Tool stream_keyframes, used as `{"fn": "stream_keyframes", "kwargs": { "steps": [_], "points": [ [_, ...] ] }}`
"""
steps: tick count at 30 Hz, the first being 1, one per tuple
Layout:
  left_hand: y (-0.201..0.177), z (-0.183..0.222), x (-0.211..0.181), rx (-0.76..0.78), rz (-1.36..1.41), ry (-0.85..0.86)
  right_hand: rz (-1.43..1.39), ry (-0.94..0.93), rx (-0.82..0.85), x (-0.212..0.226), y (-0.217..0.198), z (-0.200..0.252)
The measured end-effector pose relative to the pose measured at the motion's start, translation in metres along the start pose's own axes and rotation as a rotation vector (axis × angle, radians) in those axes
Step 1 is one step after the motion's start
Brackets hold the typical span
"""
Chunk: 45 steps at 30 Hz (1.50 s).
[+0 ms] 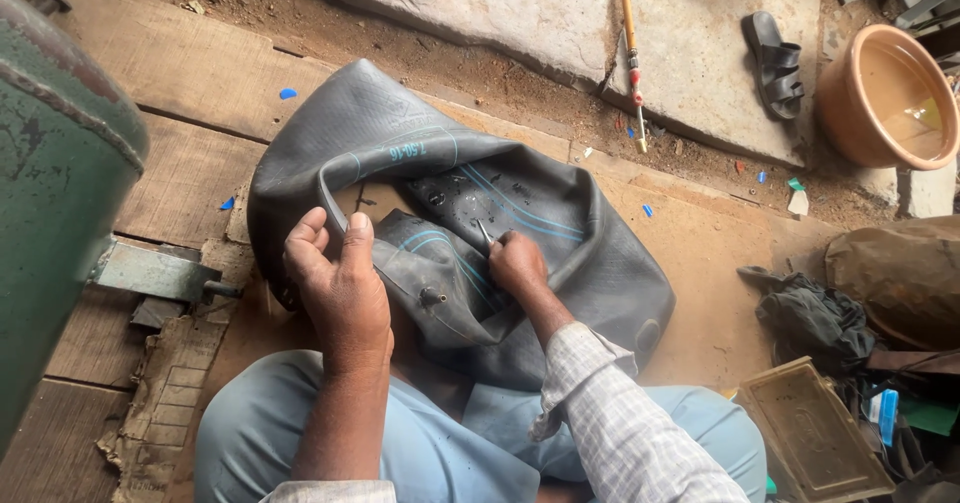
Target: The person sits on the ground repairing a rubber tire inner tube. They mark the tube with chalk, rub and prepare the marked area, reach into a small parts box for repair supplies, and press a patch onto the tube while holding it steady.
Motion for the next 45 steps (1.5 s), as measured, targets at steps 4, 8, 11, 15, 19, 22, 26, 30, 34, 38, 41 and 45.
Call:
{"fn": "stream_keyframes", "kwargs": {
  "steps": [4,8,11,15,19,22,26,30,34,38,41,45],
  "points": [
    [-0.001,0.0,0.002,-0.006,0.037,-0.004,0.027,-0.02,-0.125,-0.008,0.014,-0.012],
    [-0.003,0.001,0.003,-0.023,0.002,0.0,-0.039,0.05,-0.062,-0.002,0.004,0.003],
    [-0.001,-0.001,0.004,0.001,0.032,0.033,-0.191,0.043,-0.009,0.004,-0.005,0.008],
    [-0.001,-0.001,0.003,-0.013,0.005,0.041,-0.195,0.059,0.023,-0.006,0.007,-0.006],
    [-0.002,0.0,0.002,-0.007,0.002,0.037,-0.201,-0.064,-0.108,-0.02,0.02,-0.024],
    [-0.003,0.0,0.001,-0.003,0.015,0.04,-0.241,-0.107,-0.24,-0.045,0.027,-0.051],
    [-0.001,0.001,-0.001,0.019,0.064,0.019,-0.169,0.046,-0.284,-0.057,-0.001,-0.05],
    [-0.002,0.002,-0.001,0.02,0.079,0.031,-0.286,0.172,-0.178,-0.057,-0.008,-0.049],
    [0.0,0.001,-0.001,0.023,0.097,-0.003,-0.108,0.144,-0.265,-0.058,-0.003,-0.055],
    [-0.001,0.002,0.0,0.033,0.051,0.015,-0.105,0.178,-0.272,-0.063,0.004,-0.058],
    [-0.001,0.001,0.0,0.019,0.05,0.0,-0.066,0.107,-0.277,-0.059,0.001,-0.056],
    [0.0,0.001,-0.002,0.017,0.015,0.021,-0.065,0.089,-0.247,-0.056,0.007,-0.05]
  ]
}}
Point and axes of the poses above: each hand's wrist, its own z-axis away from the middle knuckle, its own y-axis out of the palm, x = y × z, the point moved 2 cm from there along -z, towards the middle knuckle, and after that the axes turned 11 degrees about z, right-handed, at the moved point
